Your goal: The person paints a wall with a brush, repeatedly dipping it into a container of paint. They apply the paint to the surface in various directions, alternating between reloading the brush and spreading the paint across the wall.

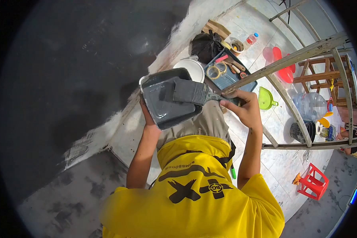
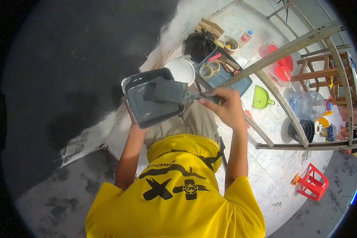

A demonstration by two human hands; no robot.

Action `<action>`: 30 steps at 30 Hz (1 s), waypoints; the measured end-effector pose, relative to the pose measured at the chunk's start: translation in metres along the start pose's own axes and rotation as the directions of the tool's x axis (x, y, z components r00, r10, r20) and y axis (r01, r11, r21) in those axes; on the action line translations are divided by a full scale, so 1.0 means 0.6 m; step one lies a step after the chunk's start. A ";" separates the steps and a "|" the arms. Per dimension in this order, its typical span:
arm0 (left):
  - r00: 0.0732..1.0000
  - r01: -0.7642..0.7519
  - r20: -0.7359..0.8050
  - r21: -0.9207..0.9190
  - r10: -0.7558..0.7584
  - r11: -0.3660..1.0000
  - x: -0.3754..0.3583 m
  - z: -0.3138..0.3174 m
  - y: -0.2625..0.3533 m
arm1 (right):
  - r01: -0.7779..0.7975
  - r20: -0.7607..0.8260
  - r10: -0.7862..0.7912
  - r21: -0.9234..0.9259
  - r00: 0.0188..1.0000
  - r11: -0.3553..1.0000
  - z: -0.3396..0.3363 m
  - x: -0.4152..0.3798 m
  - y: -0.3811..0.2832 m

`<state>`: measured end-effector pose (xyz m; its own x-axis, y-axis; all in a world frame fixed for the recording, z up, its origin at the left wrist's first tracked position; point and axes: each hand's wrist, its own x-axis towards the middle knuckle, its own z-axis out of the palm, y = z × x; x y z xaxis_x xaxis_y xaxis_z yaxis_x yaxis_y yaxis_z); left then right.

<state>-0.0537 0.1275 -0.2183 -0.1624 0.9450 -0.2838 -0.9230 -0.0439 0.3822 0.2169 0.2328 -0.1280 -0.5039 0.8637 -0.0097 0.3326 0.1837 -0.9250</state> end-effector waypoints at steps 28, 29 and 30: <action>0.999 0.031 0.036 -0.183 -0.024 0.983 0.035 -0.109 -0.009 | -0.293 0.127 0.315 0.772 0.941 0.564 0.030 0.033 0.041; 0.999 0.050 0.024 -0.176 -0.047 0.983 0.032 -0.117 -0.010 | -0.258 0.082 0.312 0.773 0.946 0.580 0.027 0.034 0.045; 0.997 0.073 0.012 -0.174 -0.072 0.982 0.028 -0.119 -0.010 | -0.219 0.036 0.301 0.768 0.953 0.602 0.019 0.044 0.048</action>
<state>-0.0761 0.1206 -0.2880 -0.0911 0.9496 -0.3000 -0.9790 -0.0303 0.2014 0.2043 0.2555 -0.1590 -0.4087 0.8614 -0.3015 -0.3009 -0.4391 -0.8465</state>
